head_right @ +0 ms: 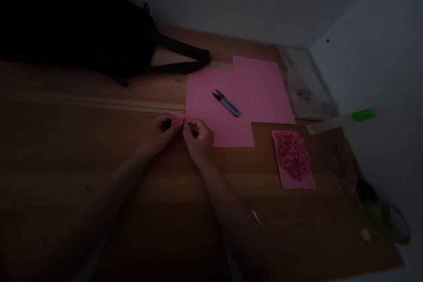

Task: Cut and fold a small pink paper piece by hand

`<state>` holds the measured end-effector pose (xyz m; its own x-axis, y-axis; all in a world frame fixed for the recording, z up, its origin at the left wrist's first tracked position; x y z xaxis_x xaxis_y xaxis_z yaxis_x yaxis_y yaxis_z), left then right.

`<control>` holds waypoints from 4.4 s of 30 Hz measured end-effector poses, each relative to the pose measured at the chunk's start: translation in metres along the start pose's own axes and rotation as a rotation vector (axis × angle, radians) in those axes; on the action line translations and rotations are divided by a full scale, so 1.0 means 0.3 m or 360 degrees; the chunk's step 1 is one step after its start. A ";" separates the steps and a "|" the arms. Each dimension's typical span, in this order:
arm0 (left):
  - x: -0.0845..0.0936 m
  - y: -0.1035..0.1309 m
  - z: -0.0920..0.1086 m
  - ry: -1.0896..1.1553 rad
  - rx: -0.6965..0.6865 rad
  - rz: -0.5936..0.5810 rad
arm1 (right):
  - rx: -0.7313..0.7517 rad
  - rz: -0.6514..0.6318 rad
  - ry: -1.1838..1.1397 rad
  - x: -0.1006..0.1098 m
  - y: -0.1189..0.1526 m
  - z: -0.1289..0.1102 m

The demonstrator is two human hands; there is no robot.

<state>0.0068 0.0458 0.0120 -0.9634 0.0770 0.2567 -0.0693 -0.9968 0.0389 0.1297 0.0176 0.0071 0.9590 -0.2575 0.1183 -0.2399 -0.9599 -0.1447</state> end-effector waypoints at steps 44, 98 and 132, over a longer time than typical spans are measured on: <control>0.001 0.003 -0.002 -0.0051 -0.0030 0.0069 | 0.0039 0.0022 0.0037 0.003 0.001 0.003; 0.001 0.009 0.003 -0.0091 -0.0084 0.0088 | 0.0060 0.0045 0.0091 0.003 0.000 -0.007; 0.000 -0.001 -0.020 -0.0043 -0.0156 0.0058 | 0.0126 0.0049 0.0111 0.010 -0.005 -0.020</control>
<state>0.0052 0.0459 0.0061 -0.9585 0.0398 0.2823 -0.0605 -0.9960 -0.0651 0.1320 0.0176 0.0137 0.9379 -0.2965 0.1801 -0.2538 -0.9404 -0.2261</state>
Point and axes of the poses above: each hand's wrist, its own y-axis away from the middle knuckle, its own x-axis out of the back of the hand, z = x × y, the point moved 4 cm from there along -y, towards the middle knuckle, and after that the axes turned 8 degrees about x, right-handed, at the moved point
